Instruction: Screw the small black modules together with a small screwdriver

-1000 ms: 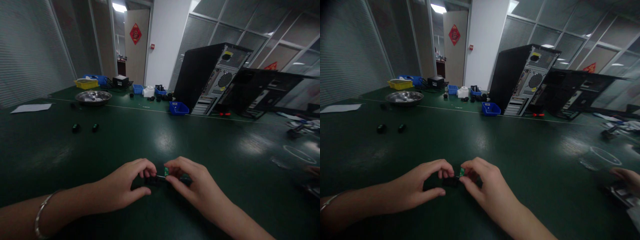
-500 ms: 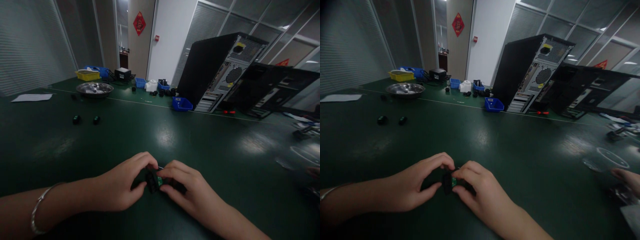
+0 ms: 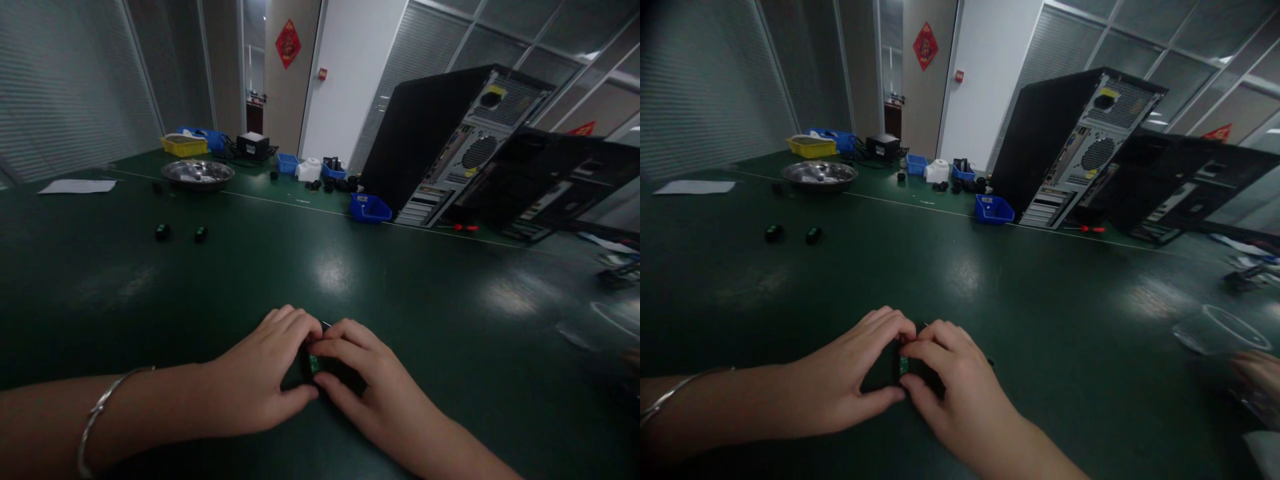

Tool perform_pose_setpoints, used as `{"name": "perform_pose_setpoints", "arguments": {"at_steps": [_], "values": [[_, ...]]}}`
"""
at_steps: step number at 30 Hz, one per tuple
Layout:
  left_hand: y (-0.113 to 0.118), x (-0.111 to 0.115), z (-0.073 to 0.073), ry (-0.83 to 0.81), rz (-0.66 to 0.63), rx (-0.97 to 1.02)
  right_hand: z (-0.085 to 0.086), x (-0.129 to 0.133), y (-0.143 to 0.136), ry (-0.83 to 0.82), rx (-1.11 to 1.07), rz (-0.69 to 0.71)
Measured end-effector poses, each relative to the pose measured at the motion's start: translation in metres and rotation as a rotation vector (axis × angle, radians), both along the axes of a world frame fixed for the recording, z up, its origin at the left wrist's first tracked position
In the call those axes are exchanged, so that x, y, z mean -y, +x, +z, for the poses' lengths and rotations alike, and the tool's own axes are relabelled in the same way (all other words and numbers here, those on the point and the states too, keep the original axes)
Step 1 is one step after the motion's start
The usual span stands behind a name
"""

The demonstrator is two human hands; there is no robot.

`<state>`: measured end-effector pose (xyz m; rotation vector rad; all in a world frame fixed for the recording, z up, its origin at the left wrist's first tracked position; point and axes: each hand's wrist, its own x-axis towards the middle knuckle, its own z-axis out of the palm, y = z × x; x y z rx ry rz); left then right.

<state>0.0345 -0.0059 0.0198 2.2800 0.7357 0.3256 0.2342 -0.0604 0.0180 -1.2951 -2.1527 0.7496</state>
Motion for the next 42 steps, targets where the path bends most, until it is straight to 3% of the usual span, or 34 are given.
{"name": "perform_pose_setpoints", "arguments": {"at_steps": [27, 42], "values": [[0.0006, -0.0012, -0.0020, -0.005, 0.005, 0.016, -0.0058, 0.0025, -0.0034, 0.017, 0.023, -0.052], [-0.0006, -0.0021, -0.0040, 0.015, 0.011, 0.033, 0.0001, 0.0026, -0.0012, 0.003, 0.033, -0.027]]}}
